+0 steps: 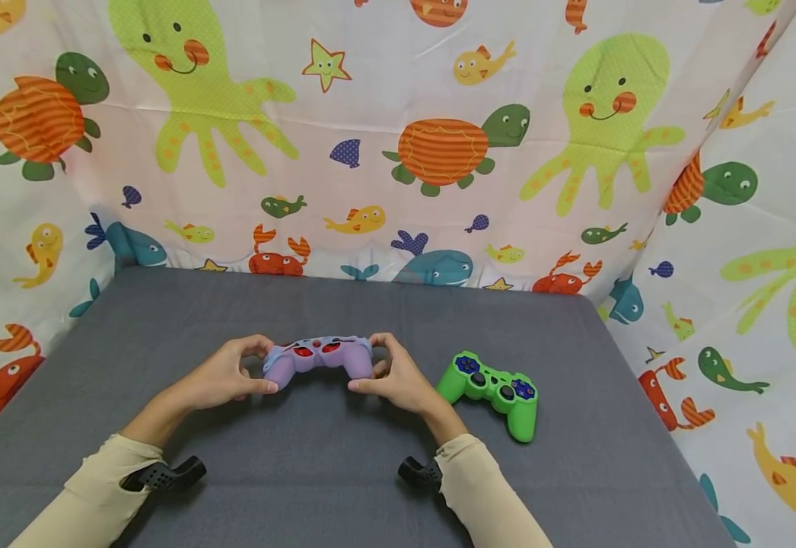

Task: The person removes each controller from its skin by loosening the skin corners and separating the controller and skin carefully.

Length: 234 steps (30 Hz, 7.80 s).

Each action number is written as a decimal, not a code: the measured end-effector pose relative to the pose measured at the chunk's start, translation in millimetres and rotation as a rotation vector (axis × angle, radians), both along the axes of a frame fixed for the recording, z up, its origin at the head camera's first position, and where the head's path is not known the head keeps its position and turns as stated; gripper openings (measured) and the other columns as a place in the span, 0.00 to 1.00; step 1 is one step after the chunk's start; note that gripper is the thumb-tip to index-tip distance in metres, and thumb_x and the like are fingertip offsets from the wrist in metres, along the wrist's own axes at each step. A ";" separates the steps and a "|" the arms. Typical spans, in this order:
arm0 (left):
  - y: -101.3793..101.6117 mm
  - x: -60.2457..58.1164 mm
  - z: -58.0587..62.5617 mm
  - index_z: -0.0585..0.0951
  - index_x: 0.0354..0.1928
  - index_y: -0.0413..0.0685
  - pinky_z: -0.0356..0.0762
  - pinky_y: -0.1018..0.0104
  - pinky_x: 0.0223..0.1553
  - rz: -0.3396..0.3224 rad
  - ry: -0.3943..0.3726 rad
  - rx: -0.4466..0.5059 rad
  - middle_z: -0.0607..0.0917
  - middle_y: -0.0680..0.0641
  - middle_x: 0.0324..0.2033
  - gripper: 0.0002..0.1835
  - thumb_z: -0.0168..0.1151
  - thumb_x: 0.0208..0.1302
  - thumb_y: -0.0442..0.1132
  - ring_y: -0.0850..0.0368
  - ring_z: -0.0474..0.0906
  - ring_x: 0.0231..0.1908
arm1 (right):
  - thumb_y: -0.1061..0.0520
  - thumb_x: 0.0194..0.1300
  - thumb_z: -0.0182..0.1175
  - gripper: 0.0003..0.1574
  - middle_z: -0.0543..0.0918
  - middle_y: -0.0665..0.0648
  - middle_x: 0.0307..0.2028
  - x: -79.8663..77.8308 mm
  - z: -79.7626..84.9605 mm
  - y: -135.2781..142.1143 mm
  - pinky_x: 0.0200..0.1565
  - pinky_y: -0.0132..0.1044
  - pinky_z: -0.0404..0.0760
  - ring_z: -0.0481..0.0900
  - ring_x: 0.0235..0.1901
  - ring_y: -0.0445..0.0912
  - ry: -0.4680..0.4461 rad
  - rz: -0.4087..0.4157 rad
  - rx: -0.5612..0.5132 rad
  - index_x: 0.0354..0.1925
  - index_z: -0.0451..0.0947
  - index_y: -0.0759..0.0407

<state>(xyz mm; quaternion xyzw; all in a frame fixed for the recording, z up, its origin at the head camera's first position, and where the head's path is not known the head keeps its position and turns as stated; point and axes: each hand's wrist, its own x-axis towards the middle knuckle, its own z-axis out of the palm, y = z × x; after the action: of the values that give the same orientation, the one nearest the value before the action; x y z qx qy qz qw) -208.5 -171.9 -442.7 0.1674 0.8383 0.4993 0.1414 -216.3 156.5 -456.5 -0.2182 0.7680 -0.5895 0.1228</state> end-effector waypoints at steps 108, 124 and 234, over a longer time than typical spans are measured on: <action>11.4 7.0 2.3 0.77 0.53 0.43 0.69 0.66 0.19 0.112 0.086 -0.118 0.79 0.42 0.46 0.27 0.78 0.56 0.44 0.58 0.69 0.15 | 0.62 0.65 0.68 0.43 0.87 0.76 0.37 -3.0 -9.7 -0.1 0.31 0.38 0.86 0.88 0.29 0.47 -0.030 0.017 -0.018 0.73 0.62 0.68; 13.7 5.3 2.4 0.77 0.52 0.42 0.71 0.66 0.24 0.155 0.123 -0.111 0.80 0.40 0.46 0.25 0.77 0.57 0.43 0.58 0.70 0.19 | 0.64 0.63 0.68 0.42 0.85 0.79 0.36 -1.8 -8.4 -4.0 0.30 0.36 0.86 0.87 0.26 0.44 -0.050 -0.044 -0.033 0.72 0.65 0.67; 33.4 16.6 14.1 0.83 0.40 0.44 0.67 0.65 0.28 0.390 0.229 -0.187 0.82 0.45 0.34 0.16 0.79 0.53 0.40 0.56 0.70 0.25 | 0.61 0.63 0.70 0.42 0.86 0.74 0.33 0.1 1.7 -6.0 0.31 0.40 0.87 0.86 0.26 0.48 -0.033 -0.085 0.004 0.72 0.66 0.62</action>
<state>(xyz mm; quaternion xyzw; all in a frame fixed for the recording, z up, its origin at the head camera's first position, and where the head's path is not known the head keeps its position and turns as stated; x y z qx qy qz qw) -191.8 -138.5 -428.6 0.0443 0.9078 0.4152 -0.0388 -216.2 150.5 -454.8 -0.1755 0.7757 -0.5960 0.1108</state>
